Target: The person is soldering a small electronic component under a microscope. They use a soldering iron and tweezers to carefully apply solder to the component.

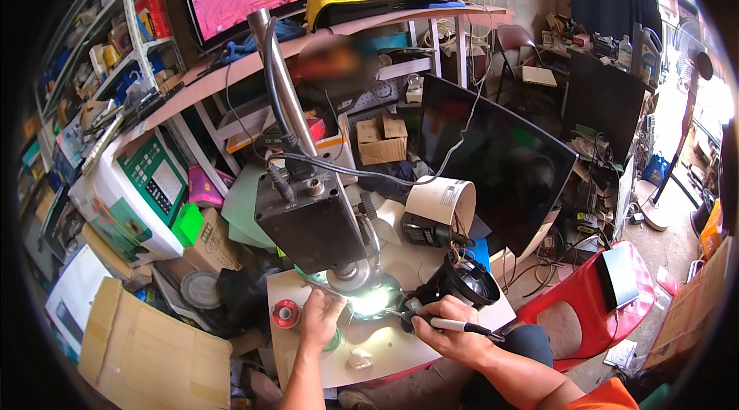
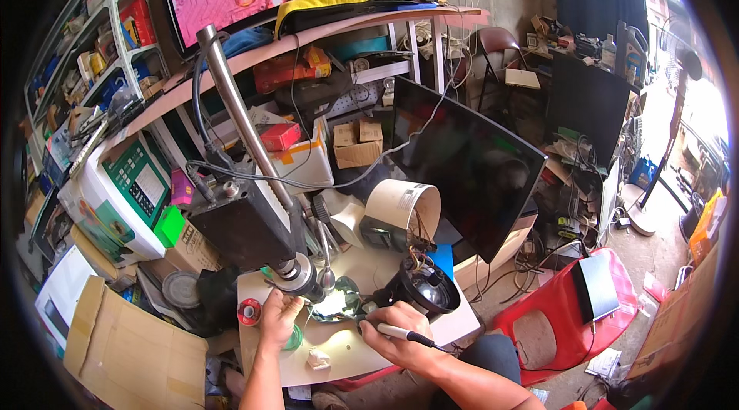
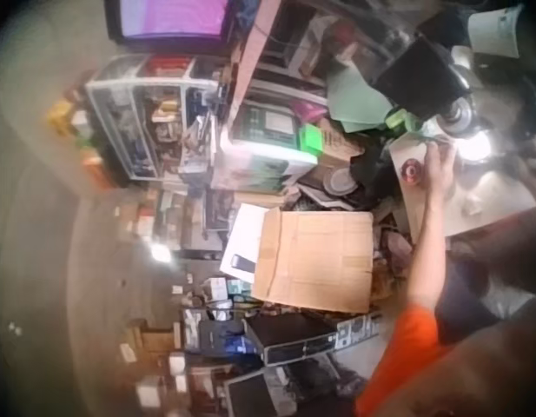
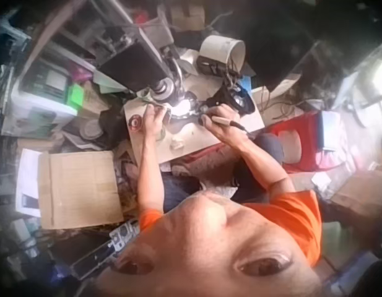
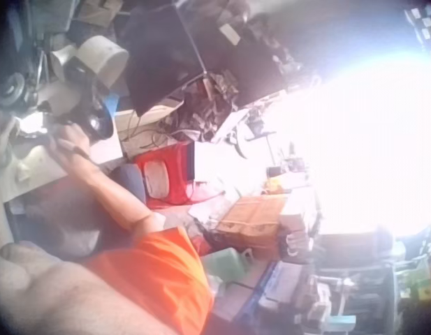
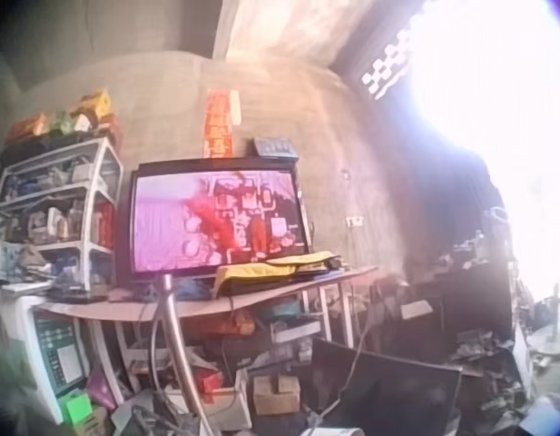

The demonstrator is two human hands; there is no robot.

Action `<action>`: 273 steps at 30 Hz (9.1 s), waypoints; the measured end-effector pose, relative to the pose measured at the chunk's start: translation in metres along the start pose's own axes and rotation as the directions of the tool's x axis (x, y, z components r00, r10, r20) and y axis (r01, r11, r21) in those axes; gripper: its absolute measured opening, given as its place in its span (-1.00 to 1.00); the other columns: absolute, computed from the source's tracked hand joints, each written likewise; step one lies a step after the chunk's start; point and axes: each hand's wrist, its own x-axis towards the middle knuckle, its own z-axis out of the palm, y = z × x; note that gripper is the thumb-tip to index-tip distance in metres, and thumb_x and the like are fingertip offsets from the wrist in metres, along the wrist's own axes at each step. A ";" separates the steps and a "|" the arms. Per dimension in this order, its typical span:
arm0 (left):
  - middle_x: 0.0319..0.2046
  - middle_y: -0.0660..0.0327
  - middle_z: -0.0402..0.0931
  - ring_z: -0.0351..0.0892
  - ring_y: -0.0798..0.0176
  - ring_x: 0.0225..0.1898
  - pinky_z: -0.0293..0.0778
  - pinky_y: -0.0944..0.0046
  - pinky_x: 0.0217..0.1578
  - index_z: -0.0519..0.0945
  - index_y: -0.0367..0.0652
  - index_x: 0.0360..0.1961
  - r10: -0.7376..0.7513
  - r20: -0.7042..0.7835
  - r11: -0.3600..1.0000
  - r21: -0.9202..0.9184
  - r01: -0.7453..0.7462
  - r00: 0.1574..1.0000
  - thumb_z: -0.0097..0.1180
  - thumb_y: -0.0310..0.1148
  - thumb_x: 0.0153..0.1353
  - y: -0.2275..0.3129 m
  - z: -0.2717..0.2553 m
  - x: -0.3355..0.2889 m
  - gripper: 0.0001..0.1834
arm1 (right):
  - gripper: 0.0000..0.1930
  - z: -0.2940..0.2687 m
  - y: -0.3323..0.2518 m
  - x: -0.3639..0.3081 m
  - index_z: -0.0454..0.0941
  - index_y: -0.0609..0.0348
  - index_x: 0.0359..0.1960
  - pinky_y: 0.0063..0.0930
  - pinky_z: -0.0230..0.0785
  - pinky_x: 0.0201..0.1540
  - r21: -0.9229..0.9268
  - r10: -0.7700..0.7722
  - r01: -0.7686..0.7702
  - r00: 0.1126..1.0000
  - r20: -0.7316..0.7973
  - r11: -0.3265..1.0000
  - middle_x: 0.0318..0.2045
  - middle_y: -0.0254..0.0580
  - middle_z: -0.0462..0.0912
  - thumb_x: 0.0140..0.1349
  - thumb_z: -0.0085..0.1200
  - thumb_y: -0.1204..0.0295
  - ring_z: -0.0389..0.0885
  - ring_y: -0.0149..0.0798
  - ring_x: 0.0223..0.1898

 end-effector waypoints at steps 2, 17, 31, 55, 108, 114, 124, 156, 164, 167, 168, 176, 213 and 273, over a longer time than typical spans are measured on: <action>-0.18 0.22 0.66 0.59 0.44 -0.18 0.47 0.37 -0.09 0.46 -0.34 0.00 0.012 0.004 1.000 0.001 -0.012 1.000 0.20 -0.40 0.44 -0.010 -0.003 -0.001 -0.74 | -0.80 0.000 0.002 -0.001 0.63 0.16 -0.33 -0.22 0.53 -0.41 0.000 -0.018 0.018 1.000 -0.002 1.000 -0.48 -0.16 0.66 0.14 0.42 0.41 0.61 -0.09 -0.48; -0.15 0.25 0.64 0.57 0.43 -0.17 0.47 0.36 -0.09 0.50 -0.31 0.03 0.118 -0.034 0.988 0.105 -0.114 0.992 0.14 -0.46 0.46 -0.005 0.007 -0.005 -0.79 | -0.82 -0.003 -0.003 0.000 0.63 0.17 -0.32 -0.28 0.51 -0.40 -0.016 -0.096 0.096 0.995 0.008 0.995 -0.39 -0.24 0.67 0.13 0.42 0.46 0.58 -0.15 -0.47; -0.48 0.04 0.61 0.65 0.03 -0.48 0.48 0.14 -0.44 0.44 -0.27 -0.23 0.449 -0.099 0.834 0.405 -0.376 0.888 0.20 -0.49 0.34 -0.021 0.023 0.002 -0.84 | -0.81 -0.005 -0.001 -0.002 0.63 0.18 -0.29 -0.25 0.54 -0.37 0.027 -0.005 0.004 0.999 0.036 1.000 -0.36 -0.20 0.67 0.17 0.40 0.41 0.61 -0.13 -0.43; -0.44 -0.01 0.61 0.67 -0.07 -0.41 0.49 0.09 -0.40 0.43 -0.27 -0.20 0.378 -0.078 0.865 0.385 -0.322 0.923 0.16 -0.50 0.34 -0.043 0.008 0.009 -0.86 | -0.79 -0.005 -0.001 -0.001 0.62 0.18 -0.28 -0.26 0.54 -0.38 0.039 0.010 -0.011 1.000 0.028 0.999 -0.43 -0.15 0.66 0.17 0.40 0.40 0.62 -0.13 -0.43; -0.25 0.23 0.58 0.55 0.44 -0.25 0.47 0.41 -0.18 0.45 -0.29 -0.02 0.163 -0.104 0.986 0.040 -0.159 0.981 0.08 -0.50 0.49 0.002 0.021 0.002 -0.86 | -0.83 0.005 0.001 -0.001 0.66 0.21 -0.32 -0.32 0.49 -0.40 -0.038 0.081 -0.079 0.996 0.042 0.996 -0.45 -0.17 0.68 0.08 0.41 0.51 0.61 -0.12 -0.47; -0.22 0.24 0.57 0.54 0.44 -0.24 0.47 0.41 -0.18 0.46 -0.27 0.00 0.162 -0.109 0.986 0.048 -0.157 0.981 0.07 -0.50 0.50 0.000 0.021 0.002 -0.87 | -0.83 0.005 -0.001 0.000 0.67 0.22 -0.31 -0.34 0.50 -0.39 -0.036 0.080 -0.078 0.996 0.041 0.996 -0.45 -0.18 0.69 0.08 0.41 0.51 0.62 -0.14 -0.46; -0.24 0.25 0.57 0.53 0.46 -0.25 0.47 0.42 -0.19 0.45 -0.27 0.01 0.136 -0.089 0.991 -0.002 -0.137 0.987 0.06 -0.51 0.49 0.004 0.023 0.002 -0.86 | -0.83 0.005 0.000 0.001 0.67 0.22 -0.31 -0.33 0.50 -0.40 -0.052 0.082 -0.079 0.995 0.049 0.996 -0.46 -0.17 0.69 0.08 0.41 0.51 0.61 -0.13 -0.47; -0.42 0.31 0.56 0.52 0.48 -0.42 0.41 0.41 -0.40 0.43 -0.24 -0.20 0.136 -0.158 0.990 -0.019 -0.141 0.978 0.13 -0.46 0.46 -0.018 0.020 0.000 -0.87 | -0.78 0.002 0.004 -0.001 0.64 0.18 -0.29 -0.25 0.49 -0.40 -0.065 -0.118 0.121 0.992 0.052 0.991 -0.44 -0.15 0.69 0.16 0.42 0.36 0.62 -0.12 -0.44; -0.42 0.33 0.55 0.50 0.49 -0.43 0.40 0.41 -0.42 0.43 -0.23 -0.19 0.148 -0.154 0.988 0.056 -0.141 0.977 0.14 -0.46 0.46 -0.015 0.019 -0.001 -0.87 | -0.78 0.002 0.004 0.000 0.64 0.18 -0.29 -0.25 0.50 -0.39 -0.089 -0.176 0.181 0.982 0.063 0.980 -0.44 -0.15 0.69 0.16 0.42 0.36 0.62 -0.12 -0.44; -0.42 0.34 0.54 0.49 0.49 -0.43 0.40 0.40 -0.41 0.45 -0.23 -0.18 0.160 -0.155 0.986 0.075 -0.149 0.975 0.14 -0.46 0.45 -0.020 0.017 0.000 -0.88 | -0.78 0.002 0.005 0.000 0.64 0.18 -0.29 -0.25 0.50 -0.40 -0.062 -0.144 0.147 0.988 0.056 0.987 -0.44 -0.14 0.69 0.15 0.42 0.37 0.62 -0.11 -0.44; -0.42 0.34 0.54 0.49 0.49 -0.42 0.40 0.40 -0.41 0.45 -0.24 -0.17 0.159 -0.157 0.986 0.070 -0.150 0.975 0.14 -0.46 0.45 -0.020 0.017 0.001 -0.89 | -0.78 0.003 0.005 -0.001 0.64 0.18 -0.30 -0.25 0.50 -0.40 -0.052 -0.126 0.128 0.991 0.051 0.990 -0.44 -0.14 0.69 0.15 0.42 0.37 0.62 -0.11 -0.45; -0.27 0.27 0.62 0.59 0.47 -0.33 0.44 0.44 -0.34 0.42 -0.19 -0.03 0.155 -0.096 0.986 0.075 -0.148 0.983 0.08 -0.38 0.51 -0.024 0.012 0.000 -0.84 | -0.81 0.005 0.005 -0.002 0.66 0.20 -0.34 -0.24 0.49 -0.40 -0.024 -0.065 0.066 0.997 0.038 0.998 -0.44 -0.17 0.68 0.12 0.43 0.41 0.59 -0.09 -0.49; -0.37 0.33 0.54 0.49 0.49 -0.38 0.42 0.41 -0.35 0.44 -0.25 -0.07 0.131 -0.145 0.991 0.040 -0.126 0.981 0.12 -0.49 0.45 -0.010 0.020 -0.001 -0.87 | -0.80 0.003 0.004 -0.001 0.65 0.19 -0.31 -0.25 0.48 -0.39 -0.024 -0.093 0.095 0.994 0.052 0.995 -0.41 -0.18 0.70 0.11 0.44 0.43 0.59 -0.10 -0.49; -0.34 0.33 0.54 0.47 0.49 -0.36 0.41 0.40 -0.33 0.46 -0.26 -0.02 0.120 -0.132 0.993 0.029 -0.117 0.984 0.10 -0.46 0.47 -0.014 0.019 0.000 -0.85 | -0.81 0.002 0.004 0.000 0.66 0.20 -0.32 -0.26 0.48 -0.40 -0.025 -0.101 0.103 0.993 0.057 0.994 -0.41 -0.19 0.69 0.11 0.43 0.44 0.59 -0.11 -0.50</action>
